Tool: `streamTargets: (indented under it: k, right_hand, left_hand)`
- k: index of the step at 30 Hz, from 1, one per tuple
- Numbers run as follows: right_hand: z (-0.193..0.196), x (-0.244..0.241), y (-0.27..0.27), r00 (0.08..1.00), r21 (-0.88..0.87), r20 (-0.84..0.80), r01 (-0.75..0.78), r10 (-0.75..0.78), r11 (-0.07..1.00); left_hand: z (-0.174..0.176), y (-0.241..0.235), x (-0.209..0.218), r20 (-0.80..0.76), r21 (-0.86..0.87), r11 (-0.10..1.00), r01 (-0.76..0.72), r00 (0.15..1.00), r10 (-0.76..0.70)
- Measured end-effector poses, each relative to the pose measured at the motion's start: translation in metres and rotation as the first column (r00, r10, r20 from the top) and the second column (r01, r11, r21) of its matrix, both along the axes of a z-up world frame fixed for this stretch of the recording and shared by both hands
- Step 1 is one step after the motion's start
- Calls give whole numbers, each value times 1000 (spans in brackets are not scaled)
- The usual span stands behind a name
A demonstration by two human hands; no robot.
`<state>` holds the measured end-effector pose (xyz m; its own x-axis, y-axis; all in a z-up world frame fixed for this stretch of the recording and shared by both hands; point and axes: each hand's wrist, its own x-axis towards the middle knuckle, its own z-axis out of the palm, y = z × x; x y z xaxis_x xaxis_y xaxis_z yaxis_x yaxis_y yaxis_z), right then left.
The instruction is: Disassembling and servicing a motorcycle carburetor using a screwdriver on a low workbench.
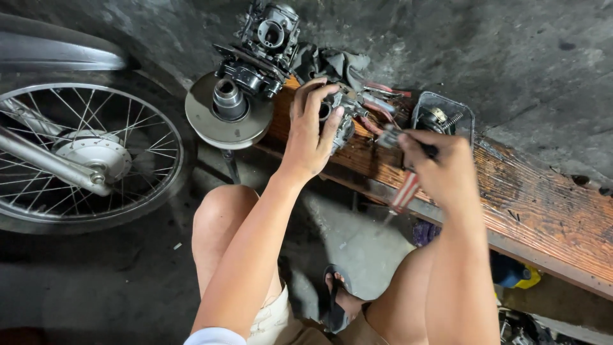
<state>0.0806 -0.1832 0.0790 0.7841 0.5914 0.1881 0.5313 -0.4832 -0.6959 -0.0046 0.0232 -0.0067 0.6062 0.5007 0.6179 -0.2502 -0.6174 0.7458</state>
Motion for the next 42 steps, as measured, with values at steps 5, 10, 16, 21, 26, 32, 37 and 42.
streamTargets:
  k: [5,10,16,21,26,32,37,42]
  right_hand:
    - [-1,24,-39,974,-49,142,184,-176,982]
    - [1,34,-50,954,-107,206,245,-219,964]
    - [0,42,-51,949,-307,191,300,-251,903]
    - [6,35,-51,974,-30,155,172,-166,985]
    - [-6,27,-63,961,287,-151,266,-231,920]
    - [-33,30,-71,932,505,-331,307,-147,807]
    - [-25,22,-69,938,608,-345,250,-33,754]
    - [-22,20,-69,930,642,-361,305,-73,704]
  left_hand:
    - [6,-2,-2,18,-36,999,12,1000,-11]
    - [8,-5,-2,62,-74,995,62,996,-58]
    - [3,-2,-2,62,-150,982,118,992,-109]
    - [4,-3,-4,97,-130,983,133,988,-121]
    - [1,1,-5,88,-169,974,153,986,-140]
    - [9,3,-13,100,-281,928,243,970,-224]
    - [9,4,-16,80,-264,936,232,973,-218]
    - [6,7,-16,42,-283,937,205,979,-201]
